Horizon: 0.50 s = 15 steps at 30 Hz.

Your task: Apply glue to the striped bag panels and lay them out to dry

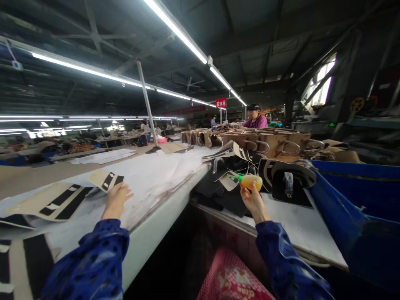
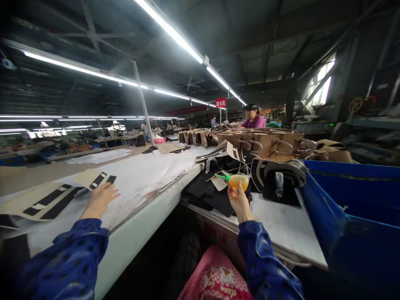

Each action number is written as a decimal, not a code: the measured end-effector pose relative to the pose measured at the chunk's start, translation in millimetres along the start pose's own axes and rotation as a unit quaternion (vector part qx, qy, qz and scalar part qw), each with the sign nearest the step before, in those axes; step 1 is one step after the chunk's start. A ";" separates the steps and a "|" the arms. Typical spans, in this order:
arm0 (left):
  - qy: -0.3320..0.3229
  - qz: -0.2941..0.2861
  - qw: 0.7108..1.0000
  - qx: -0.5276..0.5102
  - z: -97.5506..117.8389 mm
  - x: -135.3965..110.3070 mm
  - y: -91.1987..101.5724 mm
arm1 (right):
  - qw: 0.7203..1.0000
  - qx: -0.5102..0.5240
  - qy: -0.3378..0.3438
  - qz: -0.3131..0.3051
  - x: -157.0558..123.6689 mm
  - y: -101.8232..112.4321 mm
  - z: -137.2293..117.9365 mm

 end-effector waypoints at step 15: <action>0.210 -0.348 0.914 -0.007 -180.4 -204.6 -158.4 | 0.999 0.005 -0.050 -0.001 55.0 -26.7 26.5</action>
Point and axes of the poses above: each hand's wrist, its own x-axis towards the middle knuckle, its own y-axis out of the back of the hand, z = x × y, the point moved 5 cm from there along x, towards the middle knuckle, and after that the axes turned 9 degrees about y, right-handed, at the moved point
